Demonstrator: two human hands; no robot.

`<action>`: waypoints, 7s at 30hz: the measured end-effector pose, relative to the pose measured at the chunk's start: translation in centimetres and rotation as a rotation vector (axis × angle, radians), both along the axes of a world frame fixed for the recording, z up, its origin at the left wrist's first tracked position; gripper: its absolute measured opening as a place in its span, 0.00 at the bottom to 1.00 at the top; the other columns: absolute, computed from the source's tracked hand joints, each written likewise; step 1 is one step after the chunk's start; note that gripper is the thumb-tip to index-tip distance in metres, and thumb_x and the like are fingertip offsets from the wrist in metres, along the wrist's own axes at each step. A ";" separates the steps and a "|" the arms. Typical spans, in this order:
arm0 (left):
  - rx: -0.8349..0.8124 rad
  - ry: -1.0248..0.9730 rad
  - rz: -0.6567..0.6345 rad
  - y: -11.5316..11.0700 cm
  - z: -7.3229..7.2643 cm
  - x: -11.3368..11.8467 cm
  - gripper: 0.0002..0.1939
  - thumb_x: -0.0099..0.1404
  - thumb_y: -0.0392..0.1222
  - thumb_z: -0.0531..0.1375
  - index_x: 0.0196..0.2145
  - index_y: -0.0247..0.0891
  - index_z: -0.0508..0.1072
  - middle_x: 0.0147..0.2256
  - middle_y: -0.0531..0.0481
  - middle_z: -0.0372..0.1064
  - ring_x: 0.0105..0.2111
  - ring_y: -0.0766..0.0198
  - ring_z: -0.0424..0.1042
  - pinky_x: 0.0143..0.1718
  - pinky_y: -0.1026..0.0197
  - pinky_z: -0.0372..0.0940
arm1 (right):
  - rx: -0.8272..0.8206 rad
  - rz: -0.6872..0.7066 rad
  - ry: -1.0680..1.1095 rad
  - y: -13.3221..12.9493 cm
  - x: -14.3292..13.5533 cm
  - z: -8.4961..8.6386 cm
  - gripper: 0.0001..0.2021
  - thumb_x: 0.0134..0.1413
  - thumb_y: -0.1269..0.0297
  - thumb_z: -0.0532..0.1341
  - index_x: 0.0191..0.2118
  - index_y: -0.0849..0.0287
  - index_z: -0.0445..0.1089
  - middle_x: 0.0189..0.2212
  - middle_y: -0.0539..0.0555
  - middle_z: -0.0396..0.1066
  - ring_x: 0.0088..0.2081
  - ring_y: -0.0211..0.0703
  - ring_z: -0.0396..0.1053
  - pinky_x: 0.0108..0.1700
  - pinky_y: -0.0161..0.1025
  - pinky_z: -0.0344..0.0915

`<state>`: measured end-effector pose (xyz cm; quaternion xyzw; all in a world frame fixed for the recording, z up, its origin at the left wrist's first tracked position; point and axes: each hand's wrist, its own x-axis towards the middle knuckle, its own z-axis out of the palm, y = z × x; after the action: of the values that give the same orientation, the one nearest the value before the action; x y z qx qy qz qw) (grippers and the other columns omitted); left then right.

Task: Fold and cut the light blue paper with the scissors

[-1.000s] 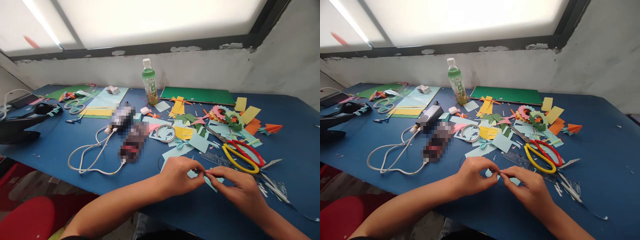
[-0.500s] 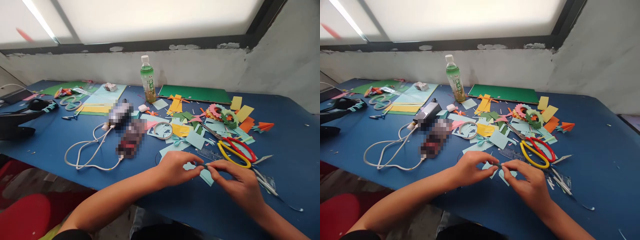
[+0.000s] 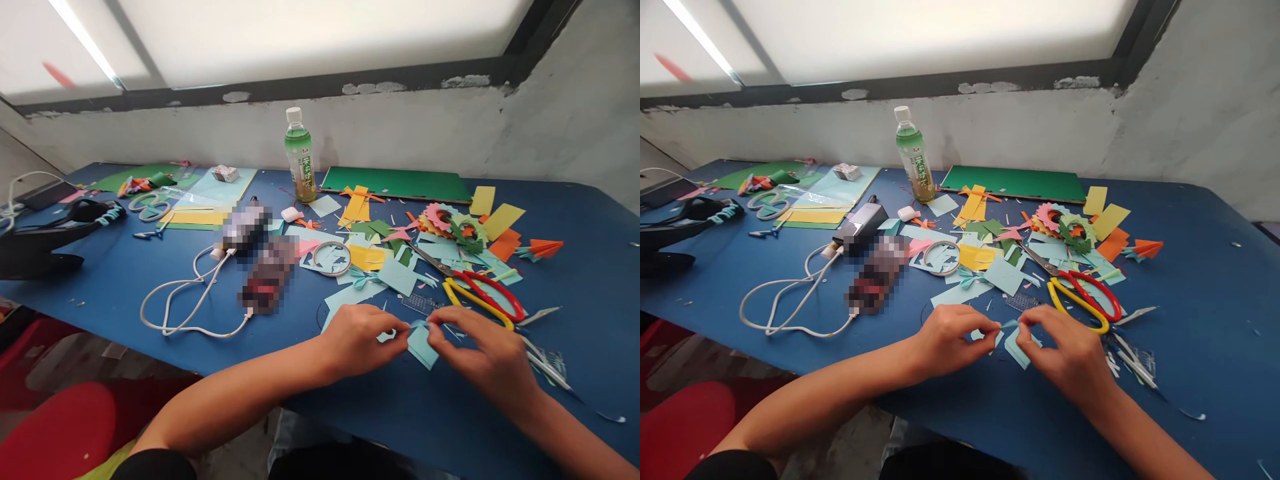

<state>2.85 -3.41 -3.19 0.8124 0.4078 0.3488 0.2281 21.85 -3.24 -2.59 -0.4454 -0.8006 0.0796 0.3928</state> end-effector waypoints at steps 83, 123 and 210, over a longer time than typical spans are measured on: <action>-1.008 -0.536 0.026 1.9 1.0 0.9 0.11 0.53 0.44 0.63 0.29 0.35 0.66 0.27 0.54 0.67 0.29 0.68 0.68 0.30 0.65 0.68 | -0.828 0.089 0.385 0.2 -0.5 -0.6 0.12 0.47 0.56 0.63 0.32 0.58 0.66 0.24 0.47 0.68 0.24 0.35 0.66 0.26 0.31 0.63; 0.107 0.414 0.060 1.2 -1.9 0.3 0.06 0.64 0.37 0.53 0.34 0.36 0.69 0.29 0.50 0.70 0.29 0.64 0.71 0.30 0.64 0.64 | -0.117 -0.069 -0.413 0.4 -1.3 -2.7 0.11 0.60 0.66 0.51 0.30 0.61 0.68 0.25 0.53 0.70 0.27 0.40 0.69 0.28 0.35 0.58; 0.164 0.740 -0.183 0.4 -0.3 0.3 0.20 0.65 0.44 0.52 0.50 0.28 0.67 0.52 0.39 0.63 0.49 0.52 0.63 0.47 0.54 0.63 | -0.080 0.107 -0.614 -0.2 0.4 -2.2 0.15 0.57 0.68 0.54 0.48 0.63 0.71 0.18 0.49 0.70 0.19 0.36 0.66 0.23 0.37 0.50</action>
<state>3.13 -3.06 -3.46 0.9318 0.3594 0.0420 0.0303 22.26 -3.43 -4.77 -0.4209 -0.9003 -0.0065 0.1103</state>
